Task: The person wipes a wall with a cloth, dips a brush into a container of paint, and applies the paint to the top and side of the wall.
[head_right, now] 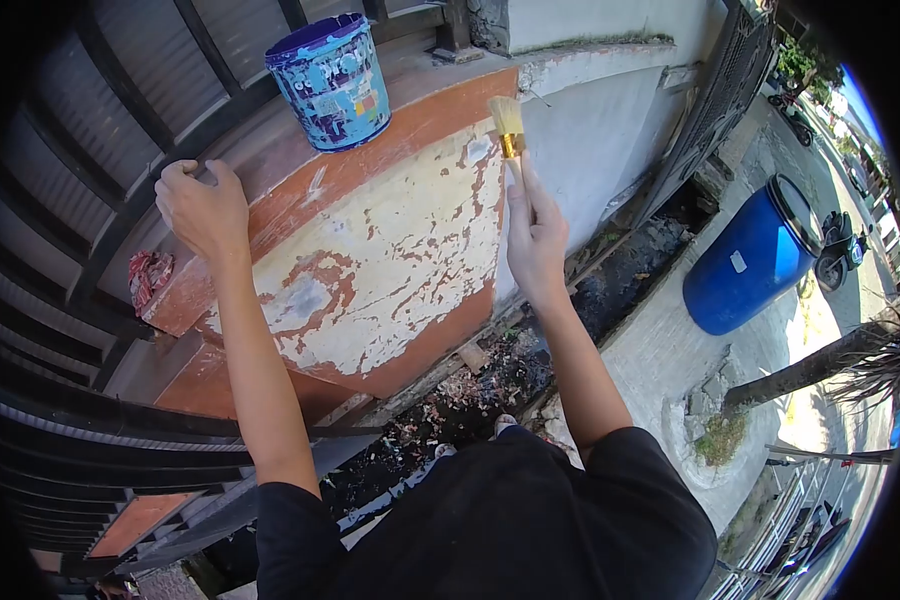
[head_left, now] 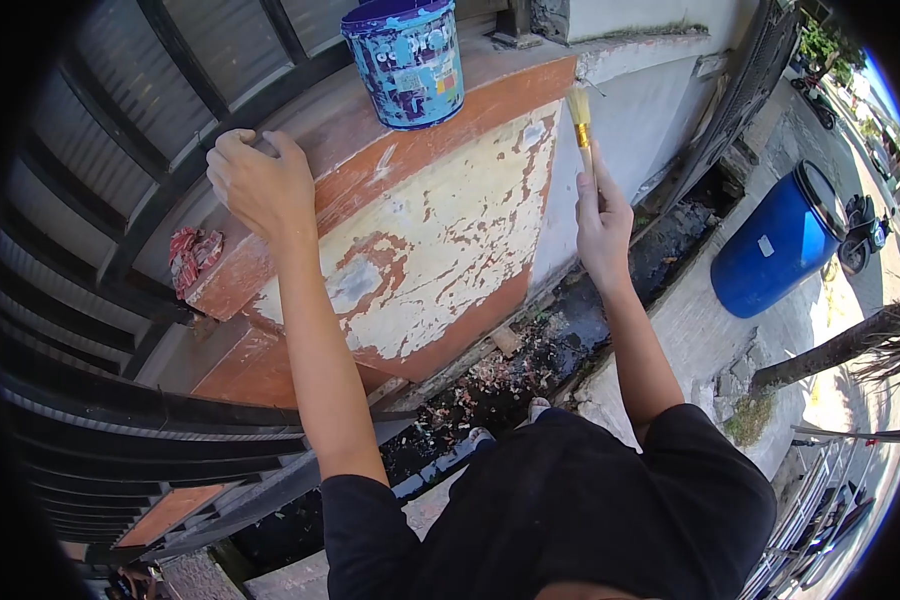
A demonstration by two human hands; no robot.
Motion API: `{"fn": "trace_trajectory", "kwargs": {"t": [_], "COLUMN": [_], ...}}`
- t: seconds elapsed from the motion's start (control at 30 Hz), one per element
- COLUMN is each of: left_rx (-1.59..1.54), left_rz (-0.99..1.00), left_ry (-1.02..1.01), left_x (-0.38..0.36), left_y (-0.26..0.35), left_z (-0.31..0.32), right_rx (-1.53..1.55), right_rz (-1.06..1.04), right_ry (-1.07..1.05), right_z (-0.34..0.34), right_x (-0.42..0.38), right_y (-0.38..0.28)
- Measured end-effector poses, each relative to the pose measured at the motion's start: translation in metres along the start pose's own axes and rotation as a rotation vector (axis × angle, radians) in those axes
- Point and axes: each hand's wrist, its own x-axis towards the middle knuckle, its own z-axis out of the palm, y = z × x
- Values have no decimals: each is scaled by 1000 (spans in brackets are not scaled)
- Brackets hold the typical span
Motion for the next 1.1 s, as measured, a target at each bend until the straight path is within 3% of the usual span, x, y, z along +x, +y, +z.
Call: {"fn": "trace_trajectory", "kwargs": {"t": [0.03, 0.1, 0.13, 0.2, 0.3, 0.33, 0.37, 0.47, 0.57, 0.6, 0.67, 0.77, 0.83, 0.9, 1.0, 1.1], "left_rx": [8, 19, 34, 48, 48, 43, 37, 52, 42, 43, -92, -254, -413, -448, -700, -955], "left_rz": [1, 4, 1, -5, 17, -13, -48, -32, -65, -68, -112, -19, -85, -89, -345, -558], "left_ry": [9, 16, 21, 33, 23, 27, 35, 33, 62, 64, 127, 299, 266, 77, -239, -584], "left_x": [0, -2, -2, 1, -6, -4, 0, 0, -1, 0, -2, -26, -66, -116, -191, -241], "left_y": [1, 2, 2, 2, 1, 1, 2, 3, 10, 12, 14, 10, 29, 46, 75, 105], "left_z": [0, -1, 0, 2, -1, 0, 2, 2, 0, -1, -7, -16, -31, -45, -52, -59], "right_rx": [-2, -129, -128, -261, -494, -575, -570, -317, -199, -199, -382, -329, 150, 804, 981, 972], "right_rz": [-2, -219, -218, -434, -213, -175, -194, -120, -206, -210, -503, -348, 236, 878, 881, 820], "right_ry": [-1, 287, 289, 327, -168, -287, -273, 36, 177, 175, 102, -297, -540, -501, -523, -561], "right_z": [4, 17, 24, 40, 41, 34, 31, 17, 19, 29, 45, 29, 7, -18, -31, -36], "right_x": [23, 60, 74, 89, 15, -6, -13, -7, 73, 87, 94, 10, -47, -67, -72, -75], "right_y": [6, 21, 31, 60, 117, 134, 143, 142, 51, 52, 65, 116, 127, 96, 64, 35]}}
